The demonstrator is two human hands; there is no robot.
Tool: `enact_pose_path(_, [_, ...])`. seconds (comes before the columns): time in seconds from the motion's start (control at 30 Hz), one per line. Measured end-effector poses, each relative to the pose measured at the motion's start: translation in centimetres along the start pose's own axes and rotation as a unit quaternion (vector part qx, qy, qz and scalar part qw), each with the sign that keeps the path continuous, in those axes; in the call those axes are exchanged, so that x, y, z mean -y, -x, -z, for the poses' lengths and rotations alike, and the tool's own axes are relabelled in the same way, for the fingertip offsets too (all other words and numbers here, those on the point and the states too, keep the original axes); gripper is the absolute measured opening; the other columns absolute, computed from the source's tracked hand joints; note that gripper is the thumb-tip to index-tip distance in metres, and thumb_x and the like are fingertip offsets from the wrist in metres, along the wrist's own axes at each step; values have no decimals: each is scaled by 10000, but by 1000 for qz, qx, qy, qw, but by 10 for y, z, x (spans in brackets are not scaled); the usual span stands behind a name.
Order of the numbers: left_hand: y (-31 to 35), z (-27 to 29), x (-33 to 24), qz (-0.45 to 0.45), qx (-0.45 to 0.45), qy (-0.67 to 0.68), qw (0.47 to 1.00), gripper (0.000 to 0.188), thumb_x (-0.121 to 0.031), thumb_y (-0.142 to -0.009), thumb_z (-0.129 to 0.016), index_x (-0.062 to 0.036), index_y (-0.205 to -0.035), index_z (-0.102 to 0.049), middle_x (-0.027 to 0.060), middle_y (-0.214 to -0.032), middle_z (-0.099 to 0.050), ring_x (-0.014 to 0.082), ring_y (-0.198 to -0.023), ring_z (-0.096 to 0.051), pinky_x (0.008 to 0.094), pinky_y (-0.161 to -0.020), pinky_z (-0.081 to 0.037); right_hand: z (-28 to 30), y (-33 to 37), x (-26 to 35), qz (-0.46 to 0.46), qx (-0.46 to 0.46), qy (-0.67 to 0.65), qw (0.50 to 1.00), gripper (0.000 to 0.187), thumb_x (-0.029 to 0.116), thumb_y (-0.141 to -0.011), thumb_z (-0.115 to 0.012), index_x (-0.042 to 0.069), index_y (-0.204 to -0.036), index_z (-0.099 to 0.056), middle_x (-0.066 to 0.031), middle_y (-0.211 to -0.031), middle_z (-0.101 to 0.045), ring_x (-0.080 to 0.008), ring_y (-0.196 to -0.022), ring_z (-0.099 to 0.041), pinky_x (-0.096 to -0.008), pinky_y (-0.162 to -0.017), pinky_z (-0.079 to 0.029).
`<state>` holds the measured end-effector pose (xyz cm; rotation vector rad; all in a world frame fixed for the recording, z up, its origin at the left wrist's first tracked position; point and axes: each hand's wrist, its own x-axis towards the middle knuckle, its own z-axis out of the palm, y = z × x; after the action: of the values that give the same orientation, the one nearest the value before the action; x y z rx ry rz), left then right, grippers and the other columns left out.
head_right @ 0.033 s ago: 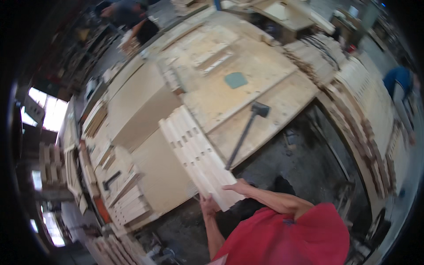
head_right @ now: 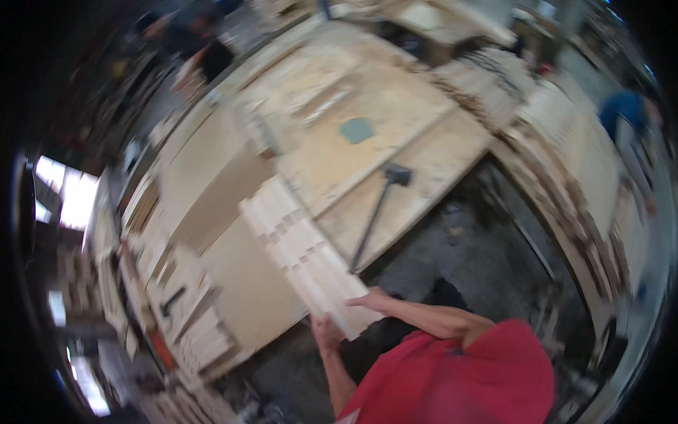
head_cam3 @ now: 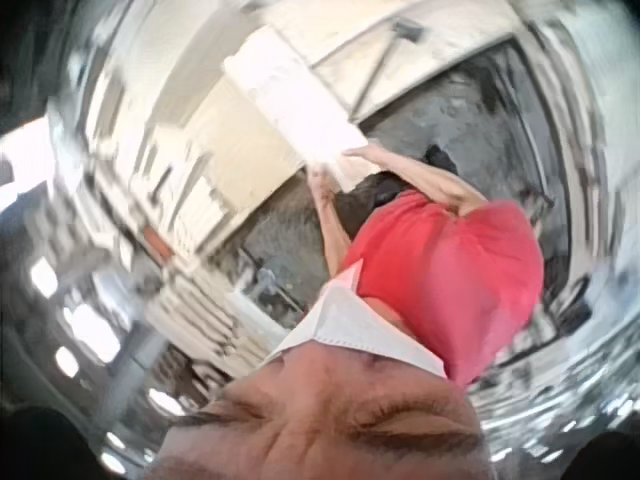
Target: The person assembles wooden furniture frames on a workbench in a factory setting. They pick up pre-drilled wooden slats and fit them into a jig, using a rubber mallet to secure the joints. The person repeatedly handles the wooden components, aligning them and tapping them into place to form the frame structure.
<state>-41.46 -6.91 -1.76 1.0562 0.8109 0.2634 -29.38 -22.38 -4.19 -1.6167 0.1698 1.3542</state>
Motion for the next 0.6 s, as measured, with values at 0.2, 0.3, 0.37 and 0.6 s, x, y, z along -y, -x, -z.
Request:
enact_pose_path(0.2, [34, -27, -2, -91, -116, -308, 940, 569, -106, -997, -547, 23, -1513, -344, 251, -1414, -504, 321, -1186, -593, 441, -993, -523, 37, 2, -15, 112, -26, 180, 977, 942, 675, -774, -743, -51, -1352, -579, -243, -1337, -613, -353, -1261, -581, -396, -1026, -487])
enact_pose_path(0.3, [47, -46, -13, -317, -291, -531, 730, 594, -266, -958, -689, 99, -1392, -508, 322, -1274, -611, 390, -1075, -645, 451, -915, -546, 132, 48, -11, 179, -71, 141, 971, 758, 565, -827, -753, -8, -1305, -623, -193, -1214, -694, -339, -1127, -654, -402, -959, -523])
enact_pose_path(0.37, [39, -95, -16, -310, -211, -573, 729, 615, -259, -930, -709, 103, -1376, -492, 329, -1207, -627, 451, -1068, -617, 513, -965, -509, 202, 78, -40, 168, -205, 4, 964, 604, 471, -844, -779, 31, -1242, -666, -121, -1104, -731, -279, -1025, -687, -390, -878, -547])
enact_pose_path(0.6, [85, -455, 67, -49, 357, -185, 914, 388, -34, -959, -647, 95, -1310, -543, 206, -1253, -634, 244, -1134, -635, 342, -967, -544, 409, 205, -139, 250, -417, -610, 626, 414, 401, -919, -751, 119, -1194, -626, -34, -1087, -668, -149, -931, -661, -318, -772, -543])
